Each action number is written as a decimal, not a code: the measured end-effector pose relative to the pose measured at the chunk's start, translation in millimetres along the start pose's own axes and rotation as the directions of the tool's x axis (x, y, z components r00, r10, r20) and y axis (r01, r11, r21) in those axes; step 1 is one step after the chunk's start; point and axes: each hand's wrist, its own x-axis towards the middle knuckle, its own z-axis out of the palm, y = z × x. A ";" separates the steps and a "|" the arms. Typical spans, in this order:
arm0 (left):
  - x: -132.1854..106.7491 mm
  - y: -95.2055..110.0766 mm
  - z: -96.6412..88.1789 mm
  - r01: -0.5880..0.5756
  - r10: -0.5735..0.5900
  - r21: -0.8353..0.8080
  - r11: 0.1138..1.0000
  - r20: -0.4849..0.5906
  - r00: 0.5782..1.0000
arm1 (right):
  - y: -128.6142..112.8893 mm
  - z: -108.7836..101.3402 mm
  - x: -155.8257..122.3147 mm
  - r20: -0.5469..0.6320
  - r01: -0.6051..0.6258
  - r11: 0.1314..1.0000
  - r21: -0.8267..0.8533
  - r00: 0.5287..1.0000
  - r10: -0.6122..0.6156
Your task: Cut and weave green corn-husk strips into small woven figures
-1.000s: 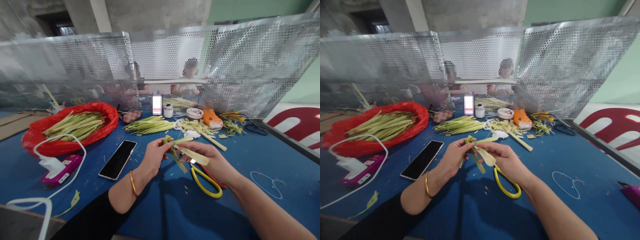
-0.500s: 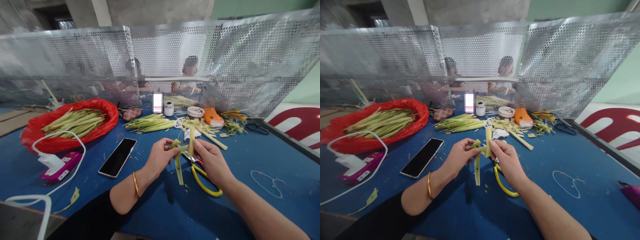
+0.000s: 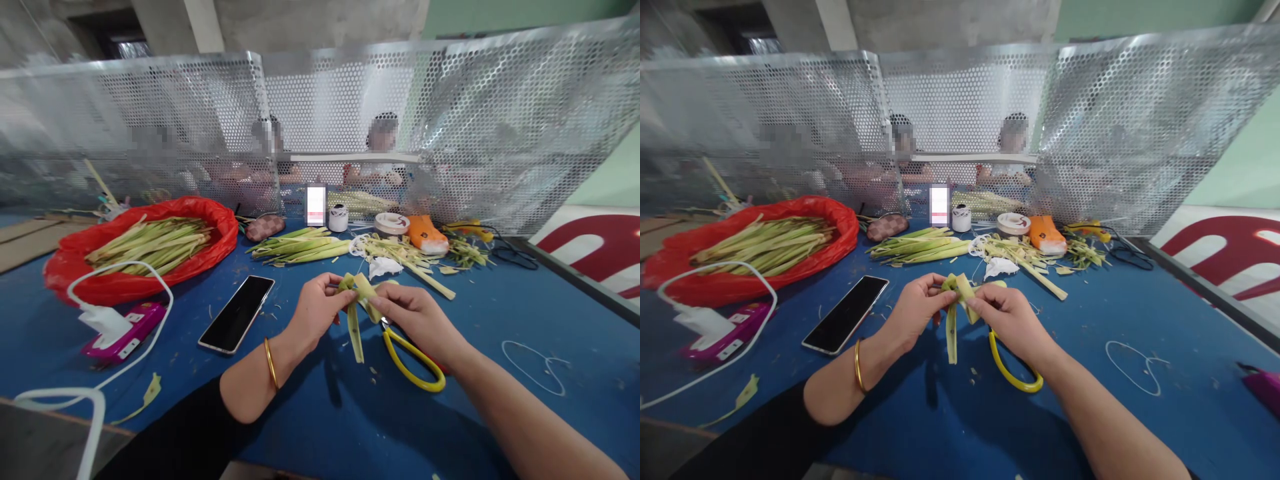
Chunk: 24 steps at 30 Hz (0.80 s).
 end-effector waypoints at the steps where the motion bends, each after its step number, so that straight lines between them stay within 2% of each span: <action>1: 0.2 -0.1 0.1 0.000 0.000 0.003 1.000 -0.004 1.000 | -0.2 1.6 -0.3 -0.023 -0.030 0.999 0.040 0.999 0.031; 6: -0.9 -0.9 2.5 0.049 -0.049 0.036 0.998 -0.001 0.999 | -4.2 5.2 -0.9 -0.026 -0.150 0.922 0.358 0.985 0.170; 8: -1.7 -1.6 3.8 0.058 -0.059 0.049 0.997 0.011 0.998 | -4.8 4.5 -1.0 -0.022 -0.151 0.905 0.398 0.985 0.174; 15: -2.6 -3.2 4.8 0.071 -0.074 0.072 0.995 0.036 0.997 | -0.9 4.0 -0.7 -0.083 -0.104 0.921 0.376 0.986 0.145; 20: -3.6 -5.1 5.2 0.057 -0.060 0.080 0.995 0.035 0.998 | 0.0 5.1 -0.3 -0.202 0.015 0.996 0.091 0.979 0.003; 24: -4.5 -3.9 6.4 0.044 -0.046 0.070 0.997 0.026 0.999 | 2.6 6.2 -1.3 -0.216 -0.033 0.997 0.065 0.975 0.047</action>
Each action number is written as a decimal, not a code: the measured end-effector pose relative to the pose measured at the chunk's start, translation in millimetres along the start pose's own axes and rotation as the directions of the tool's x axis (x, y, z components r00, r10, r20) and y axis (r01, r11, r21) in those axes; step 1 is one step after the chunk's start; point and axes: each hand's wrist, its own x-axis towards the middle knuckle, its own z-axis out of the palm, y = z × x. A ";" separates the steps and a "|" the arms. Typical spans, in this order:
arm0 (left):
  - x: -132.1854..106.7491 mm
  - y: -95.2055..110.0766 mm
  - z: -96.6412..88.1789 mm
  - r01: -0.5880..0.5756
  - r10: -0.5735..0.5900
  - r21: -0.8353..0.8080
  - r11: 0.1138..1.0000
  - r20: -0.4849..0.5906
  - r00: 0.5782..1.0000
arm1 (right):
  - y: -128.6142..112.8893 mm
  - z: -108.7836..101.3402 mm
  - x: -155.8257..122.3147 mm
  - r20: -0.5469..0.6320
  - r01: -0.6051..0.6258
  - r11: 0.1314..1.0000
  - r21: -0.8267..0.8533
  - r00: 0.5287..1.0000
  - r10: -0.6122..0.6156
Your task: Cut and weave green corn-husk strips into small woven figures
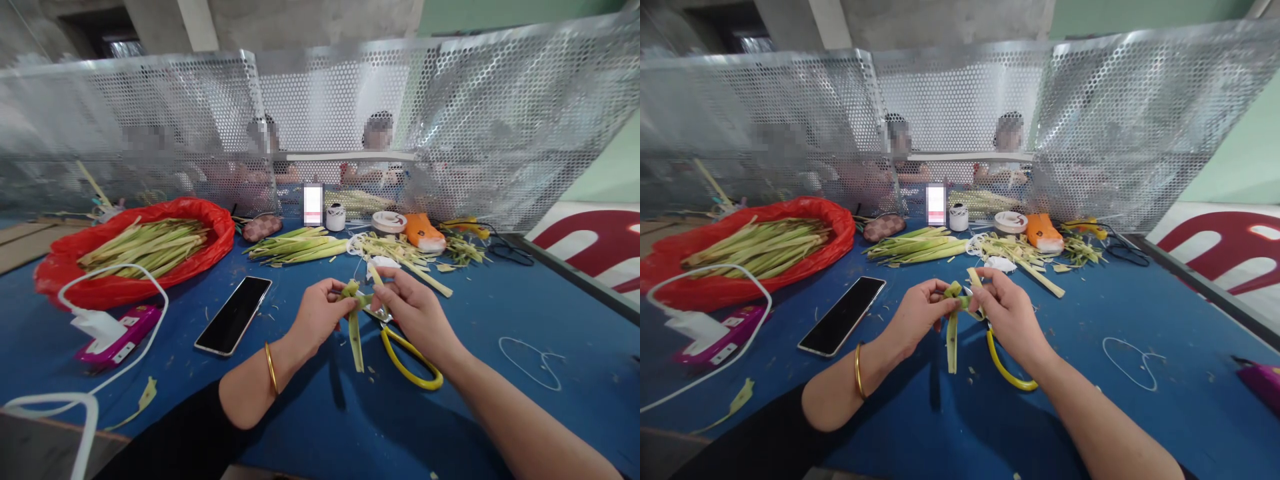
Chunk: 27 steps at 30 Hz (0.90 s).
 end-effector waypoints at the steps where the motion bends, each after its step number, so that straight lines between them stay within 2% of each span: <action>1: -0.1 0.4 0.2 -0.003 0.003 -0.001 1.000 -0.002 1.000 | 0.6 0.1 -0.2 -0.012 -0.012 1.000 0.002 1.000 0.012; 5: -0.3 0.7 0.7 -0.017 0.017 -0.005 1.000 -0.010 1.000 | 0.3 0.6 -0.3 -0.053 0.037 0.999 -0.040 0.998 -0.039; 7: -0.2 0.3 0.7 -0.021 0.021 -0.005 1.000 -0.013 1.000 | -1.2 0.9 -0.2 -0.032 0.028 0.999 -0.029 0.999 -0.028; 13: 0.4 -2.5 -0.3 -0.031 0.031 0.020 0.999 -0.009 0.999 | -3.4 1.6 0.2 0.055 -0.152 0.986 0.070 0.987 0.148; 16: 0.0 -4.3 -0.1 -0.046 0.046 0.065 0.997 -0.001 0.999 | -2.2 1.7 0.5 0.092 -0.204 0.976 0.072 0.976 0.197; 24: -1.8 -5.2 0.8 -0.152 0.156 0.176 0.973 -0.006 0.988 | 2.3 2.2 0.7 0.102 -0.211 0.977 0.017 0.973 0.208; 27: -1.3 -5.0 0.1 -0.171 0.175 0.207 0.963 -0.001 0.985 | 4.2 2.7 1.7 0.108 -0.174 0.983 -0.052 0.978 0.179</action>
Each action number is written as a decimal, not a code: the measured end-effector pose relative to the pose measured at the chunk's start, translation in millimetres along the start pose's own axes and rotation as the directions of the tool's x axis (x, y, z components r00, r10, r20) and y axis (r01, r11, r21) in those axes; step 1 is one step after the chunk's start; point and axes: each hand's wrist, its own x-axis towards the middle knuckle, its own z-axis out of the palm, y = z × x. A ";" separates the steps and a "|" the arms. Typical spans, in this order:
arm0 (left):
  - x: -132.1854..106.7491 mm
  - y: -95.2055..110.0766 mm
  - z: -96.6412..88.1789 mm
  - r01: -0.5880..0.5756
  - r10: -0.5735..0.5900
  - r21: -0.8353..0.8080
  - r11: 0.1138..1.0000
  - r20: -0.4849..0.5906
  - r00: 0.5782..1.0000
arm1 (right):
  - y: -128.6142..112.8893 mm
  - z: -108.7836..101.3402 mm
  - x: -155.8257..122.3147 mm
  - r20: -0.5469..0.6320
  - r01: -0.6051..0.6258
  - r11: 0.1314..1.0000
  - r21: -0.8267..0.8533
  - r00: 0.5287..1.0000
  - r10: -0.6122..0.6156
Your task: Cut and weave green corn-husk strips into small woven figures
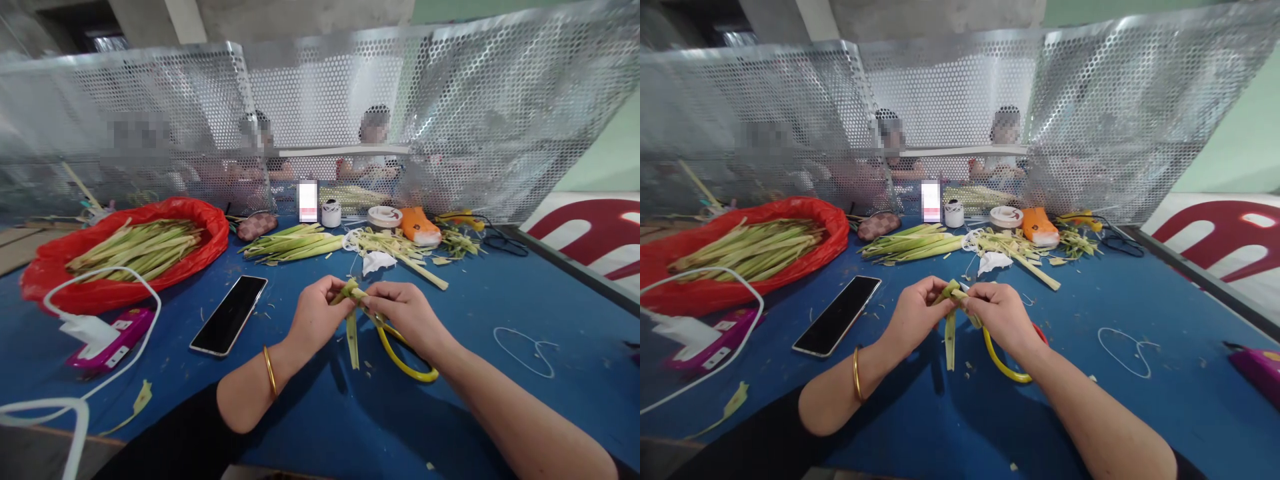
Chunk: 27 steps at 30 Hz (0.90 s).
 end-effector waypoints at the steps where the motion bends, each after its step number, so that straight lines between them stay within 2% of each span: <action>1: 0.3 0.1 -0.3 -0.008 0.008 0.013 1.000 -0.004 1.000 | 0.6 0.1 0.5 0.006 0.017 0.999 -0.036 1.000 -0.017; 5: 1.2 0.6 -0.9 0.004 -0.004 0.013 1.000 -0.006 1.000 | 2.0 0.8 1.0 -0.006 0.098 0.983 -0.152 0.995 -0.100; 8: 1.0 0.3 -0.2 0.015 -0.015 -0.008 1.000 0.000 1.000 | 2.3 1.9 -0.3 -0.047 0.079 0.984 -0.158 0.995 -0.088; 11: 0.6 -0.7 0.9 0.023 -0.023 -0.015 1.000 0.006 1.000 | 2.1 4.3 -1.6 -0.056 0.023 0.997 -0.075 0.998 -0.028; 17: -0.3 -1.5 2.5 0.034 -0.034 -0.007 0.999 0.022 0.999 | -0.3 10.1 -1.4 -0.077 -0.043 0.978 0.203 0.995 0.060; 20: -1.1 -1.3 3.2 0.036 -0.035 -0.008 0.999 0.025 0.999 | -0.3 10.7 -0.7 -0.066 -0.057 0.964 0.259 0.995 0.077; 23: -1.6 -1.3 3.6 0.034 -0.034 0.003 0.999 0.021 0.999 | 1.9 10.4 -0.1 -0.059 -0.036 0.973 0.227 0.997 0.051; 27: -1.0 -3.4 4.4 0.005 -0.005 0.021 1.000 0.018 1.000 | 6.7 11.2 1.0 -0.113 -0.004 0.992 0.124 0.993 0.019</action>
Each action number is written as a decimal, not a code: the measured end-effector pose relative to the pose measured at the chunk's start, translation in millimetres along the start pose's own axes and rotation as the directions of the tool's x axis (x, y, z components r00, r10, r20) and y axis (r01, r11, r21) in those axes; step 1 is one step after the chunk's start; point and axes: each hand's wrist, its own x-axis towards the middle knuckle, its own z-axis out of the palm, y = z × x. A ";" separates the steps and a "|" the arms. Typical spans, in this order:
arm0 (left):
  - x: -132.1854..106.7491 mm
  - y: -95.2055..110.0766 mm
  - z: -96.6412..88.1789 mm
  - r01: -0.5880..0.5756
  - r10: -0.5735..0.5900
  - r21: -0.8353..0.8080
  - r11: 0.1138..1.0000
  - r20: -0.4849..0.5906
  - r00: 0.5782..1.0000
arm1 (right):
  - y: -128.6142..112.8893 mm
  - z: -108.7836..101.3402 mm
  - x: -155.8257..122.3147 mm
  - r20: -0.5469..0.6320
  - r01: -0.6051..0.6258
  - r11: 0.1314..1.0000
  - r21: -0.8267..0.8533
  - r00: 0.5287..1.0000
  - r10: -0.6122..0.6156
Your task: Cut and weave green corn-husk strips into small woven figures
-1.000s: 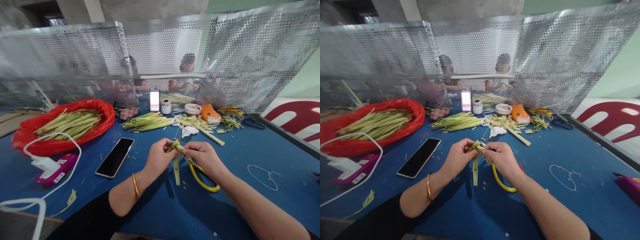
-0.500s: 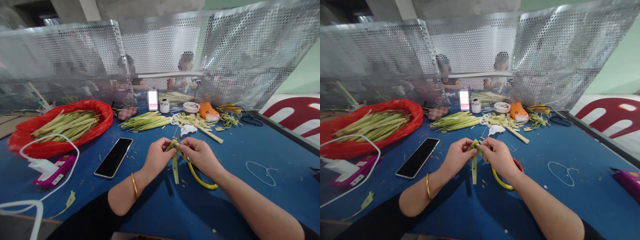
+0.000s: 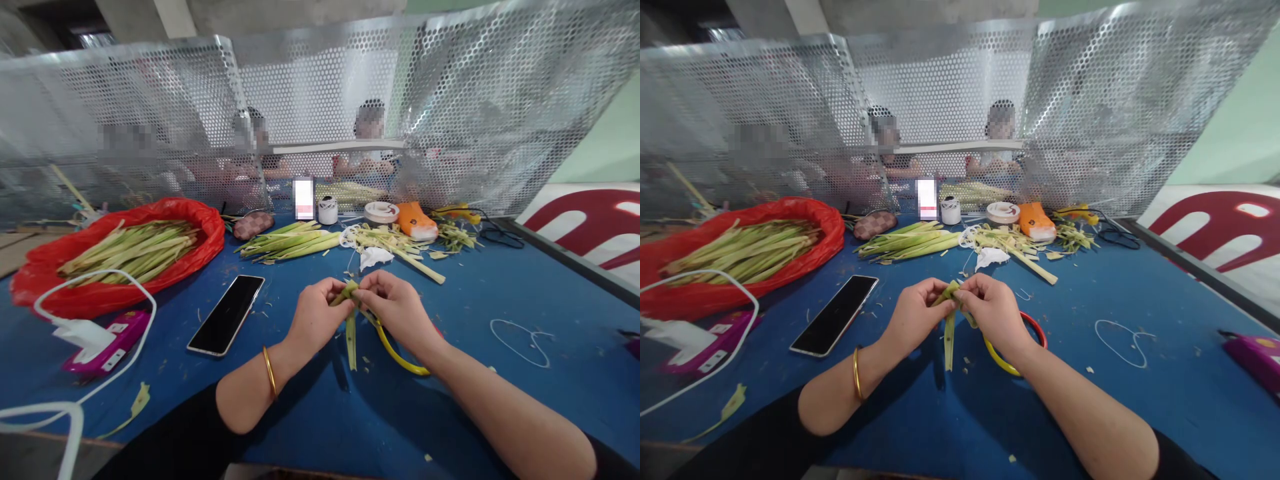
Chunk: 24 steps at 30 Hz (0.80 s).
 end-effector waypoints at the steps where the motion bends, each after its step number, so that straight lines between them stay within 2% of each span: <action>1: 0.3 -0.9 0.3 -0.004 0.004 -0.003 1.000 0.003 1.000 | 1.0 0.1 0.3 -0.011 0.009 1.000 0.002 1.000 -0.009; 5: 0.6 -3.1 0.7 -0.006 0.006 -0.001 1.000 0.013 1.000 | 2.3 -0.7 0.8 -0.014 0.044 0.999 0.022 0.999 -0.044; 12: -2.2 2.5 0.0 0.050 -0.048 -0.047 0.998 0.036 0.998 | -0.7 -3.3 -1.4 -0.039 0.132 0.983 -0.130 0.990 -0.138; 15: -3.1 3.8 -1.1 -0.005 0.004 0.030 1.000 0.030 1.000 | -1.5 -3.8 -1.5 -0.040 0.123 0.981 -0.147 0.991 -0.131; 20: -4.5 6.4 -3.4 -0.066 0.050 0.209 0.976 0.081 0.996 | -0.5 -5.6 0.9 0.053 0.119 0.970 -0.214 0.993 -0.110; 24: -6.0 9.8 -3.9 -0.113 0.094 0.346 0.932 0.070 0.993 | -0.4 -4.3 1.4 0.093 0.140 0.961 -0.236 0.988 -0.121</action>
